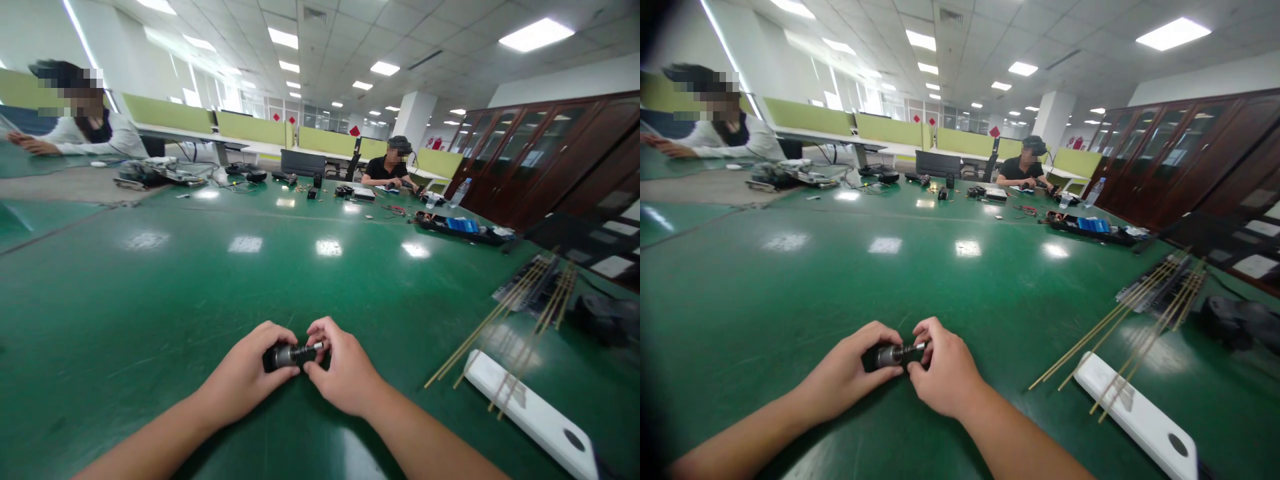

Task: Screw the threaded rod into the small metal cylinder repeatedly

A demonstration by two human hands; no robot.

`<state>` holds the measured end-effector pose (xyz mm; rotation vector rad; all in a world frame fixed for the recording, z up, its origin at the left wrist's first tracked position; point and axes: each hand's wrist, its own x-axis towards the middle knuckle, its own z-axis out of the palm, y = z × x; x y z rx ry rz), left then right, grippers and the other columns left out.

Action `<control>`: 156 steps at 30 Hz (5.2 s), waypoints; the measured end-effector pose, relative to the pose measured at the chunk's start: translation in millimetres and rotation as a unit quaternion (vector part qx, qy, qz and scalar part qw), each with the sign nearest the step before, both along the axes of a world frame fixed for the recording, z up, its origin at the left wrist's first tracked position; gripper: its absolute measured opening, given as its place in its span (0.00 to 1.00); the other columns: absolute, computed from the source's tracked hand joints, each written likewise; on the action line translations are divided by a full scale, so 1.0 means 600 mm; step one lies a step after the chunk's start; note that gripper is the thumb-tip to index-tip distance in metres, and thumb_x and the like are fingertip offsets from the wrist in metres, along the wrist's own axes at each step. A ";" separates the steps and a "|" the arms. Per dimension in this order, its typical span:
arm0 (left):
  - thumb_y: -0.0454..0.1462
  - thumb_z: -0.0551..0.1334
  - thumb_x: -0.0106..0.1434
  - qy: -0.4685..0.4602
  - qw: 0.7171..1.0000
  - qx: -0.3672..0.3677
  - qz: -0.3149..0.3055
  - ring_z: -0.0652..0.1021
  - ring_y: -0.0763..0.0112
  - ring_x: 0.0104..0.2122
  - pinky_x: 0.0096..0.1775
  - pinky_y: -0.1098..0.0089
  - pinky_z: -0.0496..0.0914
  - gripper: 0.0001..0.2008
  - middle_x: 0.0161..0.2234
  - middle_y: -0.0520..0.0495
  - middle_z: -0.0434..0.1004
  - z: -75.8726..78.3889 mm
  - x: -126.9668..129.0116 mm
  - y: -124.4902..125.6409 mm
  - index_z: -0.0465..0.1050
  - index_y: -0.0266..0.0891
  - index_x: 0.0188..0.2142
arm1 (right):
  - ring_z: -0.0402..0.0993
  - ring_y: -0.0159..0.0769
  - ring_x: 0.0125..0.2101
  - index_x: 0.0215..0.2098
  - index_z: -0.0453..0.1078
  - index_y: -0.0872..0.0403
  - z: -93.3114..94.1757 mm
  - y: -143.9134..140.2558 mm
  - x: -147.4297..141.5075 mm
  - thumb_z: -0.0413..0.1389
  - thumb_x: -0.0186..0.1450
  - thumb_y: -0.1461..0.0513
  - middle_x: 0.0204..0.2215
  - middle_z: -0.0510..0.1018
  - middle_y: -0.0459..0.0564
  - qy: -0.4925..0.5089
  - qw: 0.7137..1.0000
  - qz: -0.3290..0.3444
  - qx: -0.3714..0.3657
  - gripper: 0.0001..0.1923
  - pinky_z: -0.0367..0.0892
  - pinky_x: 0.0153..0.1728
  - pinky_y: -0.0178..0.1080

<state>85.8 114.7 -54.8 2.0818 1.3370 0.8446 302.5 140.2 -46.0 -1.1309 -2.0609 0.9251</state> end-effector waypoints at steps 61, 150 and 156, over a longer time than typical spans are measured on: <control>0.45 0.68 0.62 -0.055 0.997 -0.056 0.022 0.77 0.64 0.41 0.43 0.67 0.69 0.12 0.40 0.52 0.79 0.014 0.002 0.005 0.76 0.46 0.43 | 0.72 0.35 0.35 0.42 0.73 0.50 0.017 -0.002 -0.007 0.58 0.65 0.65 0.35 0.78 0.45 -0.042 0.998 0.029 0.023 0.07 0.63 0.38 0.36; 0.45 0.67 0.62 -0.043 0.996 -0.074 0.028 0.78 0.66 0.39 0.42 0.68 0.68 0.12 0.39 0.54 0.80 0.019 0.001 0.001 0.76 0.47 0.45 | 0.72 0.32 0.29 0.39 0.77 0.51 0.026 0.002 0.002 0.59 0.64 0.62 0.29 0.80 0.44 -0.044 0.999 0.019 0.018 0.06 0.60 0.31 0.34; 0.46 0.67 0.62 -0.042 0.996 -0.068 0.031 0.78 0.64 0.39 0.43 0.67 0.69 0.14 0.39 0.52 0.80 0.017 0.000 0.002 0.76 0.46 0.45 | 0.73 0.33 0.29 0.38 0.77 0.51 0.026 0.001 0.003 0.58 0.64 0.62 0.29 0.80 0.44 -0.043 0.999 0.016 0.021 0.06 0.62 0.32 0.34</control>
